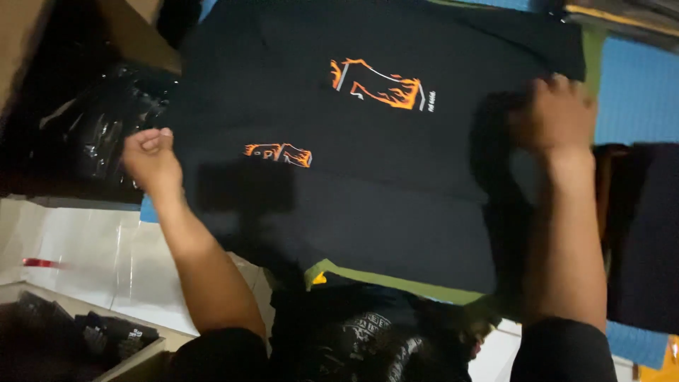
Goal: Folding t-shirts and stacking them on a mat.
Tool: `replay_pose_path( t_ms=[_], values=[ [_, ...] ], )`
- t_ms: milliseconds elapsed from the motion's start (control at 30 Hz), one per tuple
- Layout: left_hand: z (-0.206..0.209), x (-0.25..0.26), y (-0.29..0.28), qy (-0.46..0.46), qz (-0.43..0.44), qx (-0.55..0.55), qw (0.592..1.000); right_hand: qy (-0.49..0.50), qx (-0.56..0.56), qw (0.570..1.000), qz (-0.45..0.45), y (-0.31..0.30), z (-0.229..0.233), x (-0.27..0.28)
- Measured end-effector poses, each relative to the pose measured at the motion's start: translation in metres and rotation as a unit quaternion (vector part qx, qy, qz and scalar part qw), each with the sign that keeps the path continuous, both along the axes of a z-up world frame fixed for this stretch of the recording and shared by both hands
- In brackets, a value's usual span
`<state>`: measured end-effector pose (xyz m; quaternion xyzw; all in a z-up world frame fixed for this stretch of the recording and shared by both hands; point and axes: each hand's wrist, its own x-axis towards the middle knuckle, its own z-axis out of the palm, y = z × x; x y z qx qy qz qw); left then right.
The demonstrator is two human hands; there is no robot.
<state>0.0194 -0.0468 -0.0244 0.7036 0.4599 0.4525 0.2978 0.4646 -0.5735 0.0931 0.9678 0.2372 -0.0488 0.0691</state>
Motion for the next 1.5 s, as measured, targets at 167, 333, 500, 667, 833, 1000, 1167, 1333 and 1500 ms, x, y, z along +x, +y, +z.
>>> replay_pose_path(
  t_ms=[167,333,500,667,833,1000,1167,1333,1500],
  values=[
    [0.007,0.009,-0.021,-0.051,0.018,0.024,0.998,0.005,0.246,0.908,0.34,0.173,0.003,-0.019],
    [0.121,0.078,-0.1,0.166,-0.073,0.308,0.934,0.047,0.301,0.88,0.364,0.316,-0.021,-0.06],
    [0.088,0.166,-0.084,0.294,-0.241,0.331,0.864,-0.159,0.218,0.913,0.306,0.376,-0.065,-0.08],
    [0.051,0.254,-0.028,0.312,-0.117,0.312,0.89,-0.136,0.248,0.928,0.241,0.385,-0.095,-0.055],
    [0.039,0.271,-0.02,0.318,-0.056,0.253,0.912,0.062,0.224,0.958,0.171,0.371,-0.06,-0.051],
    [0.018,0.274,-0.003,0.359,-0.05,0.176,0.915,0.105,0.198,0.965,0.136,0.361,-0.044,-0.056],
    [0.041,0.263,0.01,0.288,-0.219,0.018,0.932,0.145,0.254,0.934,0.205,0.357,-0.064,-0.041],
    [0.062,0.216,0.035,0.12,-0.358,-0.075,0.923,0.162,0.408,0.856,0.273,0.331,-0.021,-0.05],
    [0.124,0.174,0.021,0.114,-0.458,-0.136,0.871,0.17,0.442,0.814,0.336,0.311,0.021,-0.078]
  ],
)
